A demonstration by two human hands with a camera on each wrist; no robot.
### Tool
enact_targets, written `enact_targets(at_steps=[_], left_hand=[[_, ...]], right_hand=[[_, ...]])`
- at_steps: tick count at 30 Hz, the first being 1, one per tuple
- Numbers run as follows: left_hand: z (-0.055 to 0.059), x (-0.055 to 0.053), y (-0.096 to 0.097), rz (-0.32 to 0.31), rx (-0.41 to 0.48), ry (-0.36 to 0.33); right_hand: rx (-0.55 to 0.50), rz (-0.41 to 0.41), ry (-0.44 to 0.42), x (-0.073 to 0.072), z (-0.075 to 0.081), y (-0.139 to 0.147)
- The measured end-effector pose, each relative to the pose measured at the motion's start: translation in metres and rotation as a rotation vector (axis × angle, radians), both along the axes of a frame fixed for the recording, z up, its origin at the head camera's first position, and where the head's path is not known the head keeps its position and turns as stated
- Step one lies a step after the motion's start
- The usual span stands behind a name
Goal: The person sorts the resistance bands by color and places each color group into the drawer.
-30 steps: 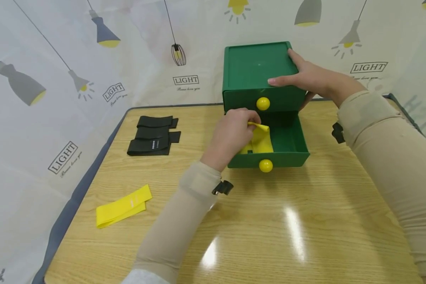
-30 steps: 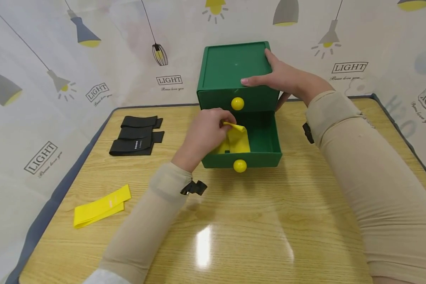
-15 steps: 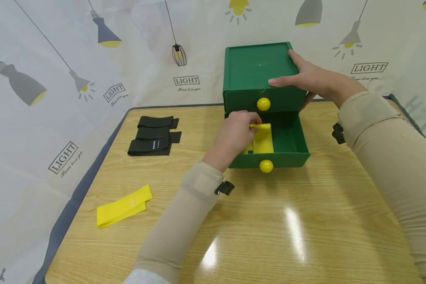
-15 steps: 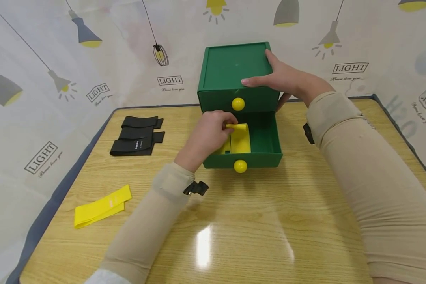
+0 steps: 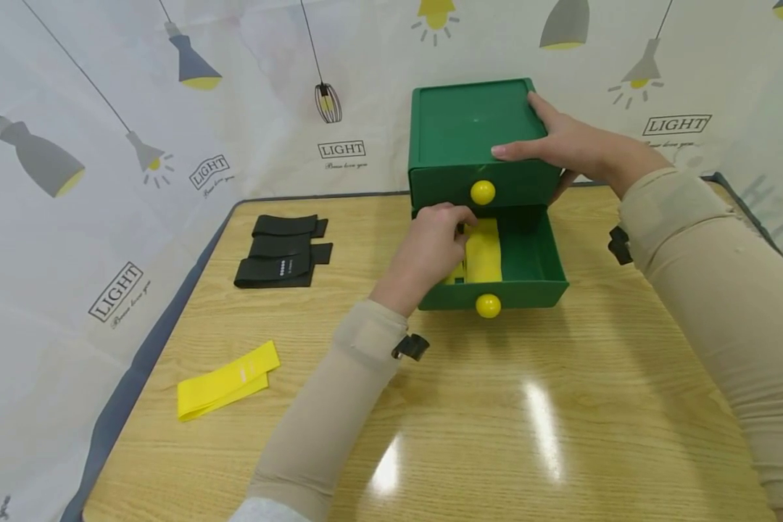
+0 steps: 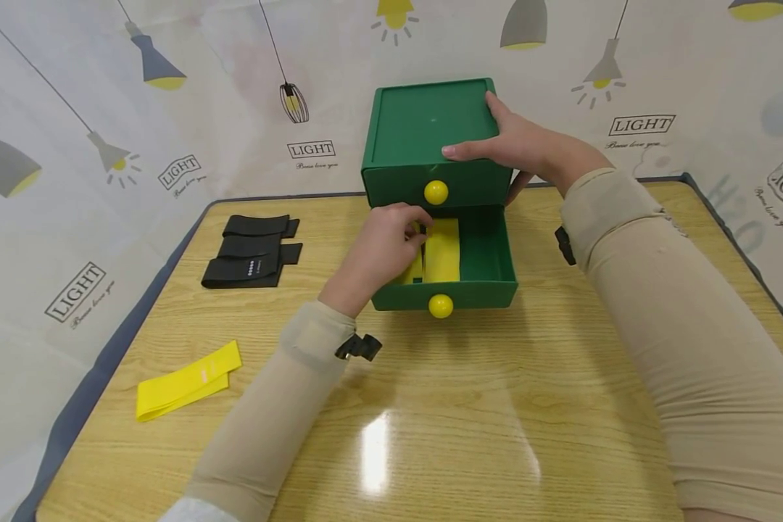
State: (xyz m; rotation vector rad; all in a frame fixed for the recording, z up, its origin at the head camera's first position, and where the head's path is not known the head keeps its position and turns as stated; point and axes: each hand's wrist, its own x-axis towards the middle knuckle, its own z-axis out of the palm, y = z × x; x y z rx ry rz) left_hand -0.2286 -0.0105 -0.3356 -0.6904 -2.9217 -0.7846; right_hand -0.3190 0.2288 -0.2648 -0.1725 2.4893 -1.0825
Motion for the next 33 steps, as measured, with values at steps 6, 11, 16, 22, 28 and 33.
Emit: enact_targets(at_steps=[6,11,16,22,28,33], left_hand=[[0.000,0.001,-0.003,-0.013,0.049,0.040],[0.006,0.007,-0.011,-0.015,0.123,0.081],[0.009,0.016,-0.030,-0.003,0.203,0.150],[0.010,0.031,-0.066,0.088,0.312,0.186],[0.007,0.049,-0.117,0.219,0.371,0.231],[0.000,0.071,-0.167,0.379,0.354,0.215]], right_hand=[[0.001,-0.002,0.003,0.000,-0.001,0.002],[-0.006,-0.012,0.000,0.001,-0.002,0.004],[-0.004,-0.013,0.000,0.002,-0.002,0.004],[-0.008,-0.008,-0.003,0.001,-0.002,0.004],[-0.010,-0.009,0.001,0.001,-0.001,0.004],[-0.008,-0.008,-0.002,0.001,0.000,0.001]])
